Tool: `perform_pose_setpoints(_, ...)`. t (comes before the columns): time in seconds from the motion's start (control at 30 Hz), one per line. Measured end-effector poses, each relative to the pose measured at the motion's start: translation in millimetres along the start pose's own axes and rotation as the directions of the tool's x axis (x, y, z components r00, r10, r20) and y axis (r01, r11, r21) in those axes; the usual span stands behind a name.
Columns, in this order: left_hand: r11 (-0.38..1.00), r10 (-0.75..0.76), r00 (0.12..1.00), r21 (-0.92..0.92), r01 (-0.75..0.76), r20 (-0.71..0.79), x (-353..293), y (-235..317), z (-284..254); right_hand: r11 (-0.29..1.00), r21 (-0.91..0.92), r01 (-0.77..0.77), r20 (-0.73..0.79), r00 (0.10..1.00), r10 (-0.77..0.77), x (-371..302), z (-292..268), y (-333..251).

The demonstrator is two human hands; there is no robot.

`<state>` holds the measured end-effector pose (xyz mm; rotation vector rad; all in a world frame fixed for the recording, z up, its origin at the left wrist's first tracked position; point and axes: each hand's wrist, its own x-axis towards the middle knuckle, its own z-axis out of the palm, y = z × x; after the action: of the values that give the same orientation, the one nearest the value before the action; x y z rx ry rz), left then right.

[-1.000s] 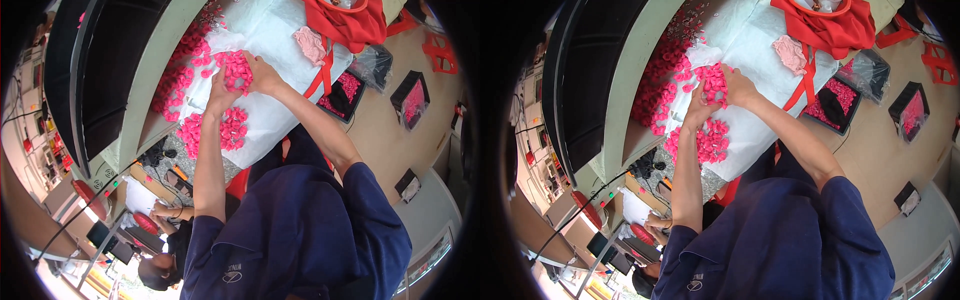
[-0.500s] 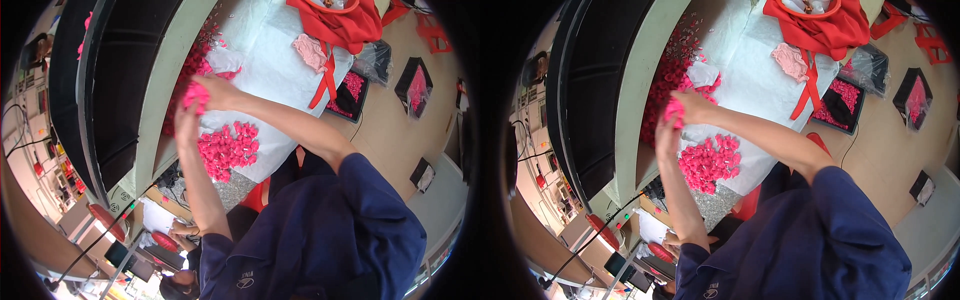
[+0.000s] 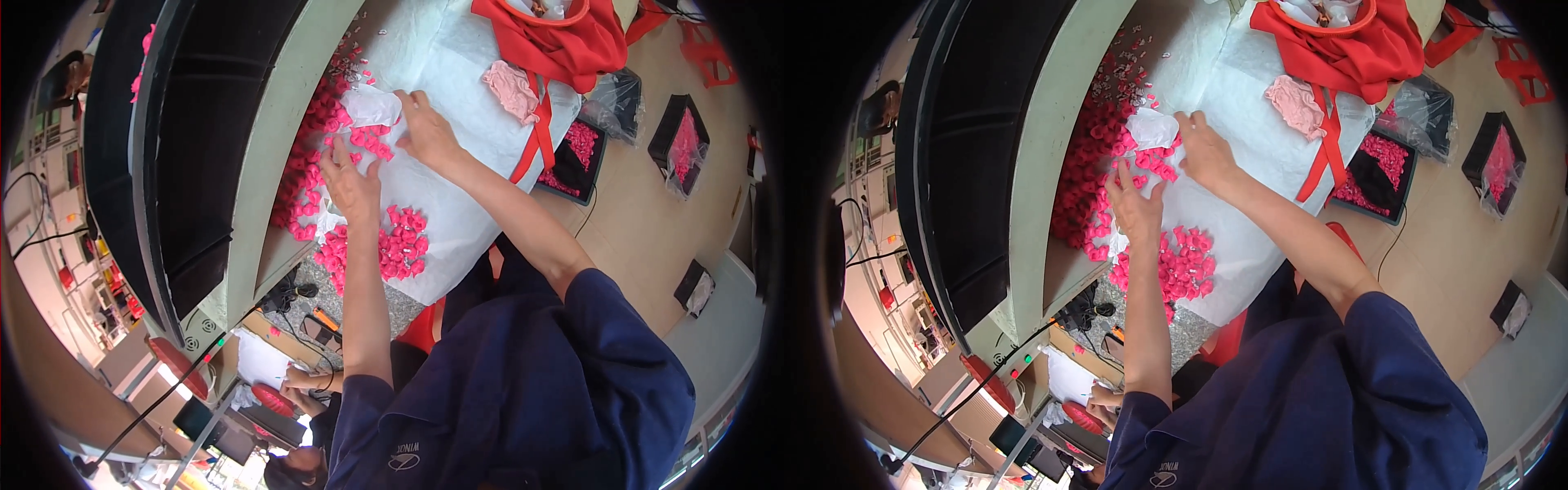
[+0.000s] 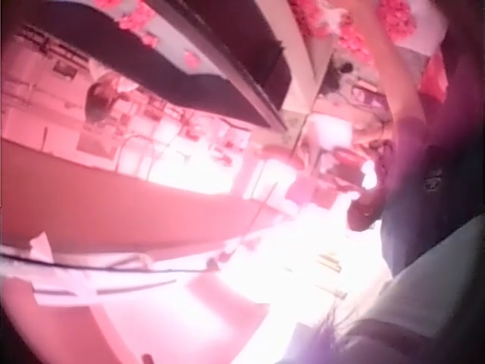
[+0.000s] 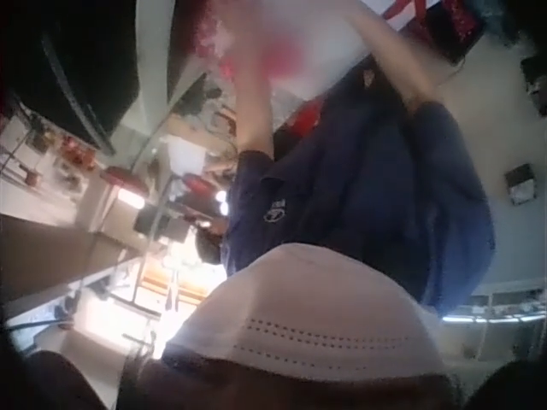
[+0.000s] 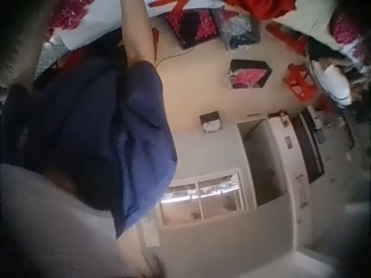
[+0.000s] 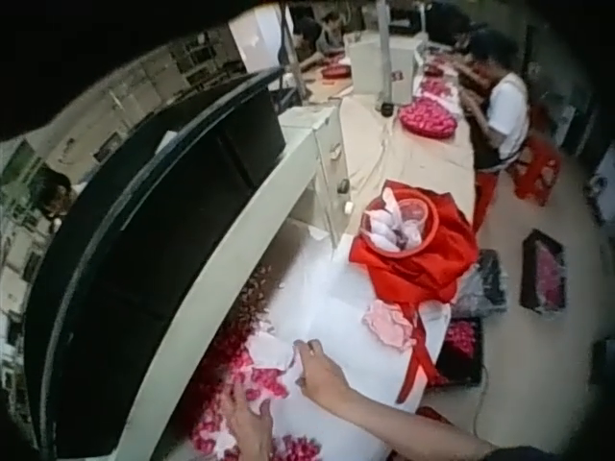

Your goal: The person glues small white components onto pink plastic flower-shaped parts using a glue bottle, then sorts the finished pieces into a red tray by hand.

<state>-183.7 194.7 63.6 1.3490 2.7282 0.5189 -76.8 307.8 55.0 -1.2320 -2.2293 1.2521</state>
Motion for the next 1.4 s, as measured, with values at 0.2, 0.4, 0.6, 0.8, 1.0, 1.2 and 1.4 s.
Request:
perform_pose_setpoints(0.2, 0.990, -0.109, 0.968, 0.114, 0.084, 0.228, 20, 12, 1, 0.973, -0.222, 0.062, 0.158, 0.987, -0.027, -1, 33, -10)
perform_pose_setpoints(0.4, 0.979, 0.121, 0.989, -0.177, -0.104, 0.085, 23, -20, 10, 0.977, 0.207, -0.042, 0.149, 0.989, 0.011, 5, 46, -15)
perform_pose_setpoints(0.6, 0.619, -0.191, 0.903, -0.667, 0.414, 0.384, 34, -53, -16, 0.970, 0.240, 0.018, 0.147, 0.988, -0.055, 22, 56, -61)
perform_pose_setpoints(0.8, 0.356, -0.475, 0.828, -0.796, 0.490, 0.297, 57, -47, -46, 0.788, 0.564, 0.247, -0.026, 0.959, -0.283, 54, 105, -92)
perform_pose_setpoints(1.0, 0.993, -0.068, 0.917, 0.067, 0.102, -0.394, 24, -103, -31, 0.988, -0.038, 0.150, -0.018, 0.988, -0.150, 4, 50, -54)
perform_pose_setpoints(1.2, 0.954, 0.242, 0.926, 0.247, -0.172, -0.289, 53, -15, -8, 0.983, -0.182, -0.007, -0.062, 0.998, -0.004, -7, 43, -17)
perform_pose_setpoints(1.4, 0.973, 0.220, 0.967, 0.100, -0.207, -0.129, 73, -52, 8, 0.891, -0.418, 0.176, -0.039, 0.976, -0.212, -11, 56, 12)
